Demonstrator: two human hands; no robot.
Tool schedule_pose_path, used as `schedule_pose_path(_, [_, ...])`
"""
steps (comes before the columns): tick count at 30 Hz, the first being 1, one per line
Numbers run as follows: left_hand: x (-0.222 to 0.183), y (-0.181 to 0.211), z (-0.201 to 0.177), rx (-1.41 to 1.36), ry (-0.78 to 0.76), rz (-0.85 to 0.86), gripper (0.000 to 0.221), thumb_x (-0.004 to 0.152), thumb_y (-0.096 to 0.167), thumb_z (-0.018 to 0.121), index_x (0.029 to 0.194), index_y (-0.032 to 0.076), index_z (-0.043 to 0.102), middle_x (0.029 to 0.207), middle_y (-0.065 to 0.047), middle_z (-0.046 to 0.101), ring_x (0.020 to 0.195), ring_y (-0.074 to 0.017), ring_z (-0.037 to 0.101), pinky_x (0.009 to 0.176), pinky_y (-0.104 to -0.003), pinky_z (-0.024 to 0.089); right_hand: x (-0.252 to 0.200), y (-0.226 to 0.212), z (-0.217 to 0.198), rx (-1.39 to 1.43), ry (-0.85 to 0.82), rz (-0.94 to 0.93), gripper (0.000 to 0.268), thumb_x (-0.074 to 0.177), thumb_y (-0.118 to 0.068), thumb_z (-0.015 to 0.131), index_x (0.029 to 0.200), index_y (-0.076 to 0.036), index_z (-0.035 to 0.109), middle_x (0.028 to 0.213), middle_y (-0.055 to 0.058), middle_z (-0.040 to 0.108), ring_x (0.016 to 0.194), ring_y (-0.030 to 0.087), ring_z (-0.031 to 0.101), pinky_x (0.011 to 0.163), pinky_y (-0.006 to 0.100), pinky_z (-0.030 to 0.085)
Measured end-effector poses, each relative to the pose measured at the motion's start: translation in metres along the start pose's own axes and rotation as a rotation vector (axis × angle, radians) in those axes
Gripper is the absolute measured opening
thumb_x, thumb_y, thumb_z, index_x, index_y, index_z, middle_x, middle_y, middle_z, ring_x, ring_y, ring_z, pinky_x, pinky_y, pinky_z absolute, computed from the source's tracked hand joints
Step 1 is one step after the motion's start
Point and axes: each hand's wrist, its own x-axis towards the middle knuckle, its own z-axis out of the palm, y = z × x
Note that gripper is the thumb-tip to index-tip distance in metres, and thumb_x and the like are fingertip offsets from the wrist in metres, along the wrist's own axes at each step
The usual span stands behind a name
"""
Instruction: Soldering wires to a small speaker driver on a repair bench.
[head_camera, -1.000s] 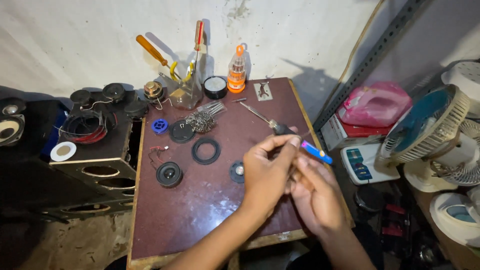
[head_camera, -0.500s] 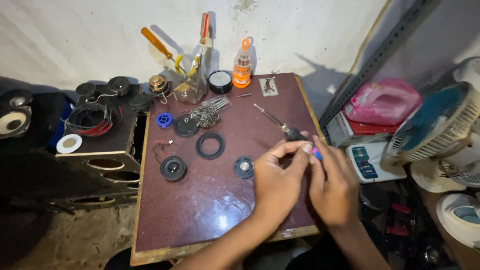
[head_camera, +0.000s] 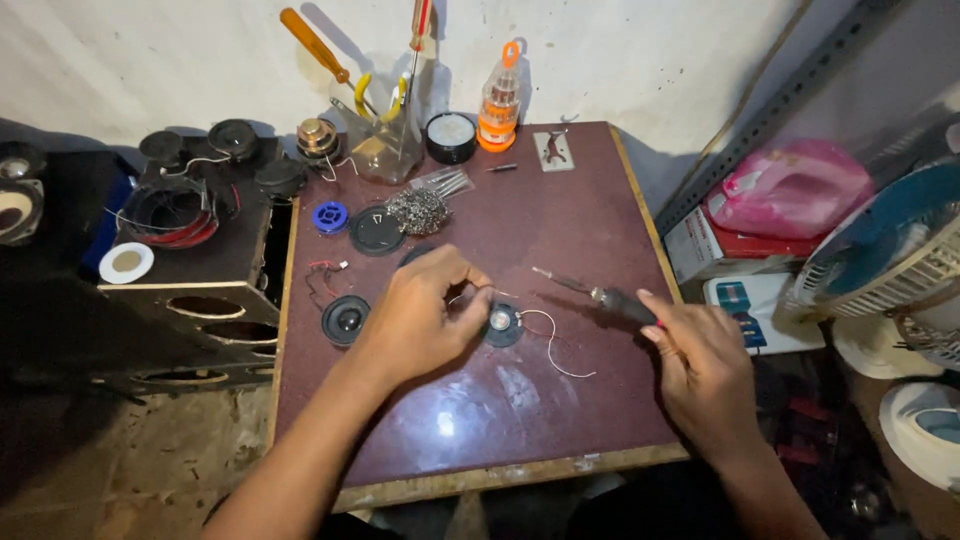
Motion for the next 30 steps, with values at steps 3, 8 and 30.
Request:
schedule_pose_path(3, [-0.004, -0.001, 0.002, 0.018, 0.002, 0.033, 0.003, 0.089, 0.013, 0.068, 0.089, 0.010, 0.069, 0.085, -0.002, 0.066, 0.074, -0.0202, 0.063, 0.070, -0.035, 0.049, -0.001, -0.001, -0.002, -0.062, 0.010, 0.044, 0.026, 0.106, -0.008, 0.055, 0.126, 0.000, 0.069, 0.119, 0.013, 0.071, 0.105, 0.032, 0.064, 0.096, 0.042, 0.044])
schedule_pose_path(8, [-0.008, -0.003, 0.012, 0.101, -0.083, 0.018, 0.004, 0.087, 0.018, 0.065, 0.087, 0.014, 0.065, 0.082, -0.002, 0.065, 0.077, -0.0244, 0.062, 0.066, -0.041, 0.048, -0.004, 0.002, 0.001, -0.064, -0.012, 0.025, 0.028, 0.104, 0.001, 0.055, 0.128, -0.002, 0.068, 0.116, 0.014, 0.070, 0.104, 0.033, 0.063, 0.094, 0.043, 0.041])
schedule_pose_path(30, [-0.004, -0.007, 0.018, 0.200, -0.125, 0.050, 0.007, 0.085, 0.016, 0.063, 0.086, 0.010, 0.066, 0.083, -0.005, 0.063, 0.079, -0.0280, 0.062, 0.067, -0.044, 0.049, -0.007, -0.002, 0.002, -0.225, -0.020, -0.035, 0.045, 0.090, 0.014, 0.054, 0.124, -0.009, 0.073, 0.109, 0.006, 0.069, 0.098, 0.029, 0.062, 0.096, 0.044, 0.037])
